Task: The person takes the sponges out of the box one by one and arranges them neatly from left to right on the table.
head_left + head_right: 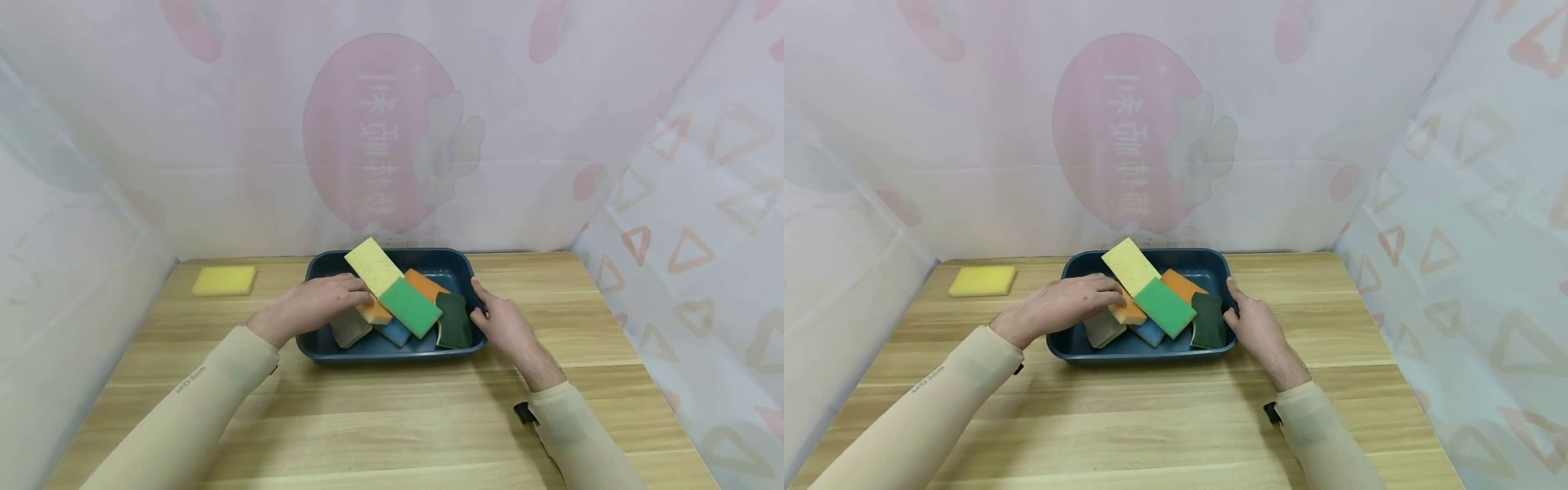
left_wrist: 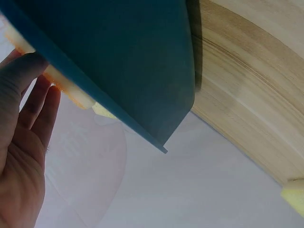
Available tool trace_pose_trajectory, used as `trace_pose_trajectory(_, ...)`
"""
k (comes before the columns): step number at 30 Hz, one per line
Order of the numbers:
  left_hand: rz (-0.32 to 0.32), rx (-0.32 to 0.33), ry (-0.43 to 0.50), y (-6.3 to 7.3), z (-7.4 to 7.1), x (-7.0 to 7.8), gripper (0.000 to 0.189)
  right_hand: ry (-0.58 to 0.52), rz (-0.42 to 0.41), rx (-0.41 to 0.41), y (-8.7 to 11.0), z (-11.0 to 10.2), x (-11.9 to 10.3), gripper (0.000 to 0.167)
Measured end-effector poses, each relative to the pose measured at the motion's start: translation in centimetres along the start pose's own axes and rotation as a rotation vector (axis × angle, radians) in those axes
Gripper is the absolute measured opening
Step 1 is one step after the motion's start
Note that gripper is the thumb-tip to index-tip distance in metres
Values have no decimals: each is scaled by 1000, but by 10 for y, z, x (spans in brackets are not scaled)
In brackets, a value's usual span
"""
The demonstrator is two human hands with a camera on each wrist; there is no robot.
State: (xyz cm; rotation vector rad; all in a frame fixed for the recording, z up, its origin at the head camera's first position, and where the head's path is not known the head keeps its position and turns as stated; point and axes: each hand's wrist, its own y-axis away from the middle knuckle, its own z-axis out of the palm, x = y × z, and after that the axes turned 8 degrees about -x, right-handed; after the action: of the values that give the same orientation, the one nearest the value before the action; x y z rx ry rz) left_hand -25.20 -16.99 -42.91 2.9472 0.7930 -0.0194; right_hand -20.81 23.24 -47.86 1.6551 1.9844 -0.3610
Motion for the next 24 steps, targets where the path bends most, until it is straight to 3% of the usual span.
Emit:
trace_pose_trajectory(14,-61,23,-84,11,-24,7,56,4,-10,7,0,-1,2,71)
trace_pose_trajectory(18,-66,80,-32,15,-31,5,49,3,-10,4,1,-1,1,71)
trace_pose_trajectory(24,-64,229,38,21,-35,-2,39,5,-13,3,0,-1,2,71)
